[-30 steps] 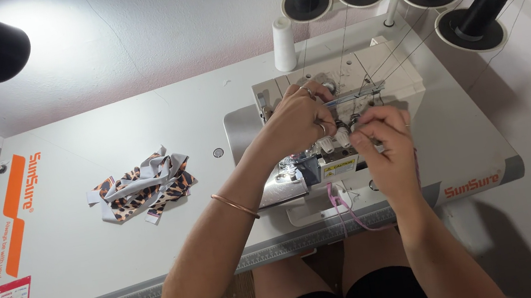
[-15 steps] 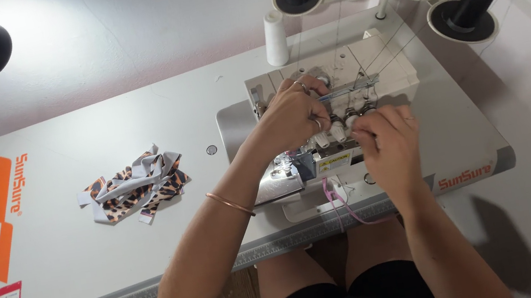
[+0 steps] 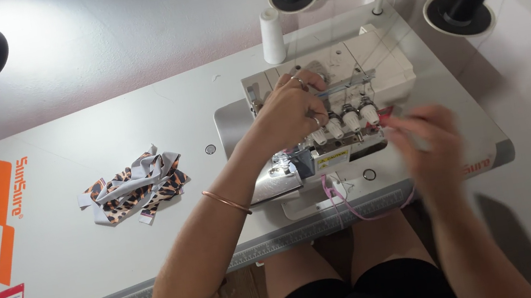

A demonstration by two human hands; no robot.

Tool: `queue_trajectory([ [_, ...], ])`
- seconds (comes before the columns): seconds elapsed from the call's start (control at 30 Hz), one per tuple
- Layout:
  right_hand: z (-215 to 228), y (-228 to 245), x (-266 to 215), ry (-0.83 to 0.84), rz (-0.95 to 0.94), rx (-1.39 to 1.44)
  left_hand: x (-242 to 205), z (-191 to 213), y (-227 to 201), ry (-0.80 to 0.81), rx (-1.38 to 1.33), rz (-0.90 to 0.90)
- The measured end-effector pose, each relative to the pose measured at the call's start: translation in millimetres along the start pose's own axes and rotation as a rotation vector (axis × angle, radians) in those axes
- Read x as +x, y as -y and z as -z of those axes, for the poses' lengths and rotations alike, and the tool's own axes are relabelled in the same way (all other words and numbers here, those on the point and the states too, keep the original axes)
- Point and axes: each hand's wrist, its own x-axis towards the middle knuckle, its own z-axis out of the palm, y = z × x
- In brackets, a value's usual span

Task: Threading an industrial overlock sewing machine using hands and tweezers

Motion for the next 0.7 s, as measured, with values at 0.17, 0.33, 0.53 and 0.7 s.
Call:
queue_trajectory([
  [0.17, -63.5, 31.3, 20.0, 0.068, 0.046, 0.040, -3.1, 8.2, -6.8, -0.013, -0.027, -0.026],
  [0.33, -42.0, 27.7, 18.3, 0.020, -0.051, 0.186, -1.1, 7.3, -2.3, -0.059, -0.030, -0.054],
  [0.53, -40.1, 17.5, 17.0, 0.004, 0.040, 0.067, 0.2, 1.7, -2.5, -0.038, -0.078, -0.056],
  [0.7, -49.3, 26.6, 31.5, 0.047, 0.168, 0.044, -0.2, -1.5, 3.5, -0.064, -0.041, -0.091],
])
